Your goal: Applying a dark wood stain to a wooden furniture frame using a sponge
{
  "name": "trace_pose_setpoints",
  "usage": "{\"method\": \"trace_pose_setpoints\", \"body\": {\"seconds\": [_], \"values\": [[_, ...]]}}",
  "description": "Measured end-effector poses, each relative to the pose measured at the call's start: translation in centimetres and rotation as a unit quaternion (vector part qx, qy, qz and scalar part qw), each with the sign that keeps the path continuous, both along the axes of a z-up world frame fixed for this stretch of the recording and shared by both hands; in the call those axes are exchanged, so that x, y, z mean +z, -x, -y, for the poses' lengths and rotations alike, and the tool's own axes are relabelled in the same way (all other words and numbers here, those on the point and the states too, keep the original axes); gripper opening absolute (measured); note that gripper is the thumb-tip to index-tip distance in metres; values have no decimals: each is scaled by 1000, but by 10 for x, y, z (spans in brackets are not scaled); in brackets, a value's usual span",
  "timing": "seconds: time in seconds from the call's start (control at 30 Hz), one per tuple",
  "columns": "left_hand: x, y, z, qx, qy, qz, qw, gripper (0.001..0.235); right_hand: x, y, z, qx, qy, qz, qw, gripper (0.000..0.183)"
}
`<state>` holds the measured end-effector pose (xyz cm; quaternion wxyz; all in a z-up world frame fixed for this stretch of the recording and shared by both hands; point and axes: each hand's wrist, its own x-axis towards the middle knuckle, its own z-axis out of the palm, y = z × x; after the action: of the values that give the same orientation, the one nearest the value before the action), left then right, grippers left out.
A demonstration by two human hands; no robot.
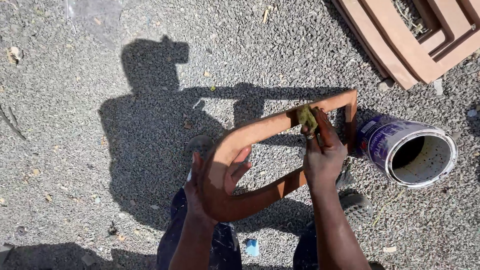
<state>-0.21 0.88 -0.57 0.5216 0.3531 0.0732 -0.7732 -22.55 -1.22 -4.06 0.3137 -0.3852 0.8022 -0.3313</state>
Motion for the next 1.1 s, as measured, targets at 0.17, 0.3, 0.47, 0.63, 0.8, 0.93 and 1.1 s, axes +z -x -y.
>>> {"method": "trace_pose_setpoints", "body": {"seconds": [0.17, 0.3, 0.47, 0.63, 0.8, 0.93, 1.1], "values": [[-18, -10, -17, -72, -36, -188, 979, 86, 38, -70, -21, 231, 96, 79, 965, 67], [-17, -10, -25, -22, -114, -180, 977, 67, 69, -80, -40, 427, 166, 169, 873, 50], [-14, 0, -6, -30, 25, -79, 996, 70, -17, -19, -8, 375, 183, -64, 906, 79], [-6, -3, 3, -42, -177, -90, 979, 77, 66, -88, -33, 360, 166, 99, 913, 55], [-21, 2, -7, -21, 5, -119, 993, 71, 99, -98, -70, 535, 217, 76, 813, 35], [2, 7, -1, -35, -74, -111, 990, 70, 85, -52, -28, 425, 197, 26, 883, 49], [4, 10, -3, -33, 7, -52, 998, 66, 16, -22, 11, 182, 102, -87, 974, 20]]}}
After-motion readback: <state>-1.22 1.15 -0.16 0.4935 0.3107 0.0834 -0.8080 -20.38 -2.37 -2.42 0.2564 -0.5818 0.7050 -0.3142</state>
